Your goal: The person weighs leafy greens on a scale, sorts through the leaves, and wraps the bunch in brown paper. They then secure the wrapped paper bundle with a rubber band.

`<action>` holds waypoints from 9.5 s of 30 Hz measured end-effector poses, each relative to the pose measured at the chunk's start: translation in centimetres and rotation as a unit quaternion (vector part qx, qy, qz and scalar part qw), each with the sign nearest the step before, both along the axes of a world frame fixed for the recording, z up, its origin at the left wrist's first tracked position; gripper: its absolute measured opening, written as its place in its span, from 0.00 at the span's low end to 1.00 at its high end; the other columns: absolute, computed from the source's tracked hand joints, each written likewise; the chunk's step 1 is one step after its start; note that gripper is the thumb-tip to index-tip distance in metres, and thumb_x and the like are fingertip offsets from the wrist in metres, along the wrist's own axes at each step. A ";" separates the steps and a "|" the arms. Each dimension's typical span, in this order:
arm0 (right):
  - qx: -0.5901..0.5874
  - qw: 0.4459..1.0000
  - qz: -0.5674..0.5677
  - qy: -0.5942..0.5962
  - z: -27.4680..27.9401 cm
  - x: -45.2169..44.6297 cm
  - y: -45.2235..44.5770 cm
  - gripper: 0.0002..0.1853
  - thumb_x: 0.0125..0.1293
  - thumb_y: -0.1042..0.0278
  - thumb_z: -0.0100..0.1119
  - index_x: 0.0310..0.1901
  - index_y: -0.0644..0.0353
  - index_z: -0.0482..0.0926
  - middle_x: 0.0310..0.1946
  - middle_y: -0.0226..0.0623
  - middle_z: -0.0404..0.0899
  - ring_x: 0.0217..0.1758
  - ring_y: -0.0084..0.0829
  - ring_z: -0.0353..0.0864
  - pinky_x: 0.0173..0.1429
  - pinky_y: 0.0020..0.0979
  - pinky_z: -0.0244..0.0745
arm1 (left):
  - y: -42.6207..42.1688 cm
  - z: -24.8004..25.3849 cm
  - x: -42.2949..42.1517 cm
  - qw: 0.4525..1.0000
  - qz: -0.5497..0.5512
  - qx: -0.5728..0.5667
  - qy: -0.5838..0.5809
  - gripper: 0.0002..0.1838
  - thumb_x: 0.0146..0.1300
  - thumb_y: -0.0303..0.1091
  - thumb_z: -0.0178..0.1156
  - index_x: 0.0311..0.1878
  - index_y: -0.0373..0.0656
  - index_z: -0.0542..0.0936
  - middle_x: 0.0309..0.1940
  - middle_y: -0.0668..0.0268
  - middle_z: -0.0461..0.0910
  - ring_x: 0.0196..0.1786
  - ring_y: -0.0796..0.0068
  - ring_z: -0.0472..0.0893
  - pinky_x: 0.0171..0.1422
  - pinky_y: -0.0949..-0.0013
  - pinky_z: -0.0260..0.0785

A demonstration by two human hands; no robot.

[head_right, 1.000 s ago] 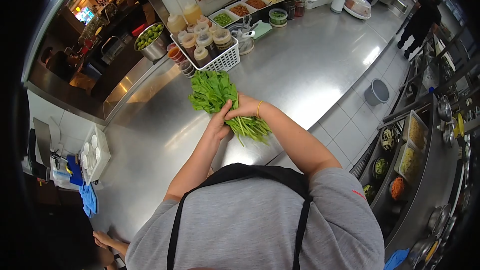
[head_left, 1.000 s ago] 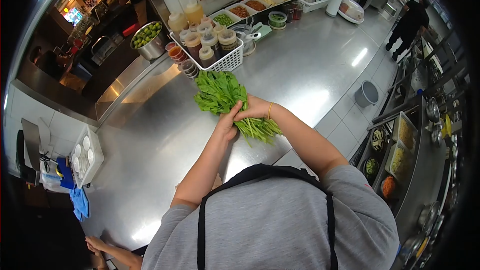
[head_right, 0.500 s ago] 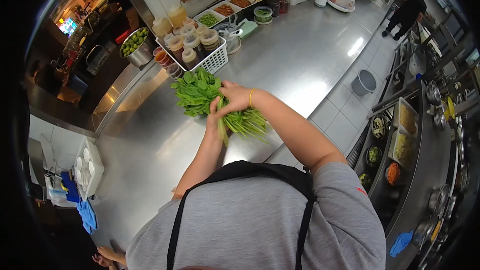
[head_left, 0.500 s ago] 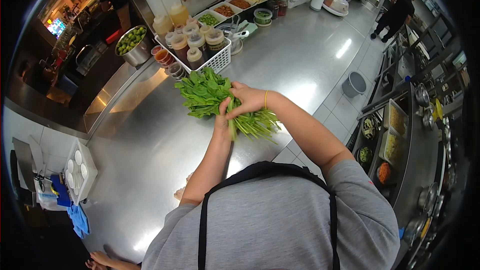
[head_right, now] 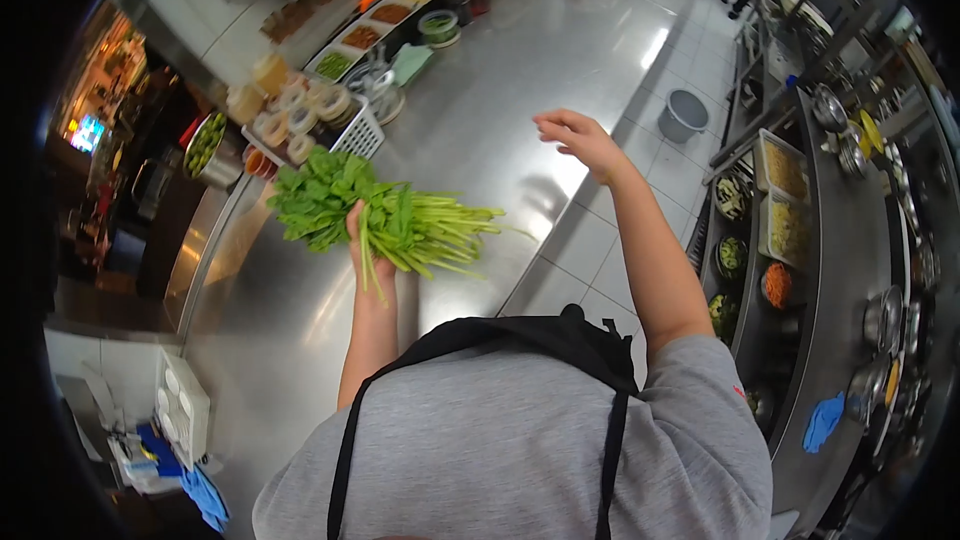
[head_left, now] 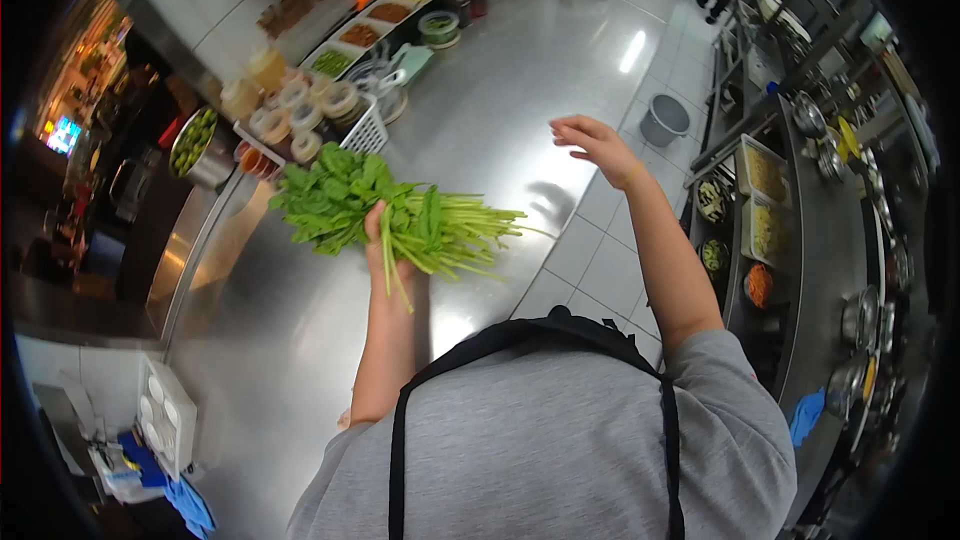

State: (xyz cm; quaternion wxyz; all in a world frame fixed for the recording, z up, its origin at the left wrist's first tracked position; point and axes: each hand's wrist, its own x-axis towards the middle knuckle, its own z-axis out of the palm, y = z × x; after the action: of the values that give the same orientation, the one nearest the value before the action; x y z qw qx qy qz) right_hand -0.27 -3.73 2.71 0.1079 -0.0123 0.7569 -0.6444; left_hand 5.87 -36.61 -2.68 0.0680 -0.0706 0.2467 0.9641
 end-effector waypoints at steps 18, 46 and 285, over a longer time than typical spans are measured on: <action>-0.110 0.832 -0.538 -0.083 -10.5 17.2 45.7 0.12 0.64 0.57 0.56 0.44 0.53 0.77 0.34 0.22 0.78 0.36 0.15 0.75 0.36 0.19 0.65 | 25.3 5.7 -14.9 0.990 0.109 -0.081 0.043 0.27 0.55 0.49 0.58 0.52 0.39 0.74 0.49 0.59 0.76 0.48 0.60 0.76 0.54 0.55 0.70; 0.631 0.705 -0.317 -0.060 -1.5 -8.9 90.4 0.08 0.61 0.68 0.49 0.41 0.51 0.76 0.41 0.35 0.77 0.51 0.35 0.75 0.67 0.53 0.51 | 83.6 9.2 -41.6 0.967 -0.244 -0.021 0.065 0.23 0.58 0.49 0.55 0.48 0.40 0.75 0.43 0.60 0.78 0.44 0.64 0.77 0.51 0.61 0.72; 0.542 0.752 -0.376 0.008 16.6 -0.3 107.7 0.44 0.43 0.53 0.67 0.62 0.62 0.60 0.53 0.52 0.71 0.55 0.46 0.72 0.58 0.37 0.67 | 140.7 14.6 -19.7 0.690 -0.721 0.056 0.039 0.20 0.56 0.45 0.61 0.51 0.49 0.76 0.50 0.66 0.77 0.53 0.64 0.75 0.61 0.53 0.65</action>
State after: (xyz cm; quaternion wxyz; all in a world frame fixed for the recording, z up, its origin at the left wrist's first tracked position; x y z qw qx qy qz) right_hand -0.55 104.02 19.34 -0.1602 0.3289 0.9236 -0.1148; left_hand -13.84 104.10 11.88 0.7361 0.1710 0.1701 0.6324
